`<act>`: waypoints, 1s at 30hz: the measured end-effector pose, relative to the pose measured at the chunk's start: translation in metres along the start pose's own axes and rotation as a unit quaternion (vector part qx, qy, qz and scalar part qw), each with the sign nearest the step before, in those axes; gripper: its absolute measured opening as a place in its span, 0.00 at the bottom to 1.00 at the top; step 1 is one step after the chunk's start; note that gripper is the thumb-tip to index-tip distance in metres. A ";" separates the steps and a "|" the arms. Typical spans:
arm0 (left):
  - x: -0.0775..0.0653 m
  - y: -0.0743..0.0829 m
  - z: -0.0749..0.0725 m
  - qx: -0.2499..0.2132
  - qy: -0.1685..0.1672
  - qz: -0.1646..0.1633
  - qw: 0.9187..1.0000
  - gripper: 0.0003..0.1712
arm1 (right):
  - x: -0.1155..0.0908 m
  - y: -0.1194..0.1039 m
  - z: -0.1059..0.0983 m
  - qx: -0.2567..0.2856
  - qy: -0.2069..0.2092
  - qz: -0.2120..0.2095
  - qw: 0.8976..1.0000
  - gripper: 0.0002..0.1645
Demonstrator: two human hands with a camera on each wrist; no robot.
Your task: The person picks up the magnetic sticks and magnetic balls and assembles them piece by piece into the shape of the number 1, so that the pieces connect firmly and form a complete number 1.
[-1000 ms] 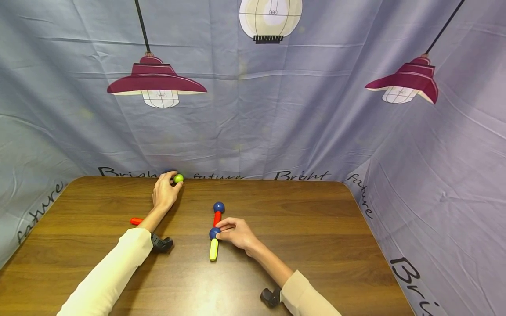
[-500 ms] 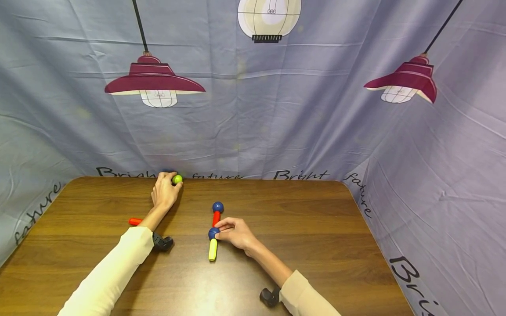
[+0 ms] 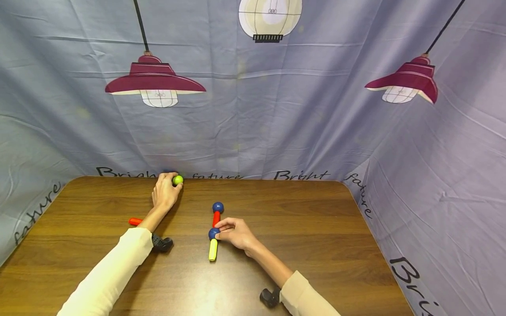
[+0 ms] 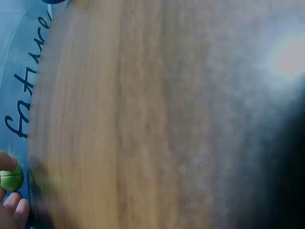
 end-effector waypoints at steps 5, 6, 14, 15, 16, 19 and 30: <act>-0.003 0.004 -0.002 -0.013 0.000 0.015 1.000 0.22 | -0.001 0.000 -0.001 -0.007 0.000 0.005 1.000 0.17; -0.004 0.005 -0.003 -0.017 0.000 0.017 1.000 0.22 | -0.001 0.000 -0.001 -0.007 -0.001 0.005 1.000 0.17; -0.018 0.013 -0.010 -0.047 -0.011 0.045 0.998 0.22 | -0.004 -0.002 -0.001 -0.004 0.000 0.002 1.000 0.17; -0.020 0.014 -0.011 -0.052 -0.014 0.048 0.997 0.22 | -0.005 -0.002 -0.001 -0.005 0.000 0.002 1.000 0.18; -0.022 0.015 -0.013 -0.056 -0.015 0.052 0.997 0.22 | -0.005 -0.003 -0.001 -0.005 0.000 0.000 1.000 0.18; -0.028 0.017 -0.017 -0.075 -0.019 0.062 0.995 0.22 | -0.005 -0.003 0.000 -0.004 0.000 -0.001 1.000 0.18; -0.054 0.030 -0.028 -0.169 -0.051 0.081 0.981 0.21 | -0.001 -0.002 0.000 0.009 -0.001 0.003 1.000 0.17</act>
Point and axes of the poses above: each hand's wrist, its own x-axis towards the middle knuckle, its own z-axis out of the palm, y = z × x, the point moved 5 cm from there along x, towards the middle knuckle, and after that the axes turned 10 degrees about y, right-handed, at the moved point
